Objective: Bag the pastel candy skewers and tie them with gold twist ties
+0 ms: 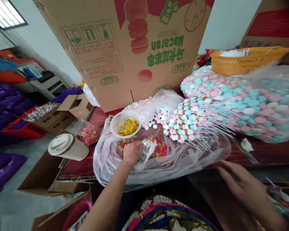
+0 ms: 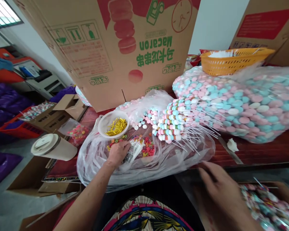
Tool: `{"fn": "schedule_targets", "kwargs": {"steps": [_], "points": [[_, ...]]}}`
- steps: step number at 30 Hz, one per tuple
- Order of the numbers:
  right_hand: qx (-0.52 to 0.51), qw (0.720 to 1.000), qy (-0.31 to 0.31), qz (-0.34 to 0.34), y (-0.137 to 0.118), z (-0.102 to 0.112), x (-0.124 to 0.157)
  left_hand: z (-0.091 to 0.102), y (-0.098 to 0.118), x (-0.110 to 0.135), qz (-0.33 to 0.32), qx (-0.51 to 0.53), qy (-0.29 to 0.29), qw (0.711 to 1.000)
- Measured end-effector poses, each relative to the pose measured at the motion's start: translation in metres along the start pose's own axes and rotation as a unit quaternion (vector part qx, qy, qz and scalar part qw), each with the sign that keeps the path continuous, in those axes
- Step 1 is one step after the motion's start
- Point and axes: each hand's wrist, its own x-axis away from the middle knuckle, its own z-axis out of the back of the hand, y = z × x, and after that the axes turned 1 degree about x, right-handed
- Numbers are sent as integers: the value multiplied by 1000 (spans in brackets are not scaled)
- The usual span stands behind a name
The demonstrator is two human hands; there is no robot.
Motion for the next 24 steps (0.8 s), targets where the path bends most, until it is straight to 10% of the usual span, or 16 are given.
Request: {"fn": "schedule_targets", "kwargs": {"steps": [7, 12, 15, 24], "points": [[-80, 943, -127, 297, -115, -111, -80, 37, -8, 35, -217, 185, -22, 958], [-116, 954, -166, 220, -122, -152, -83, 22, -13, 22, -169, 249, 8, 954], [-111, 958, -179, 195, -109, -153, -87, 6, -7, 9, -112, 259, 60, 957], [-163, 940, -257, 157, -99, -123, -89, 28, 1, 4, -195, 275, -69, 939]]}}
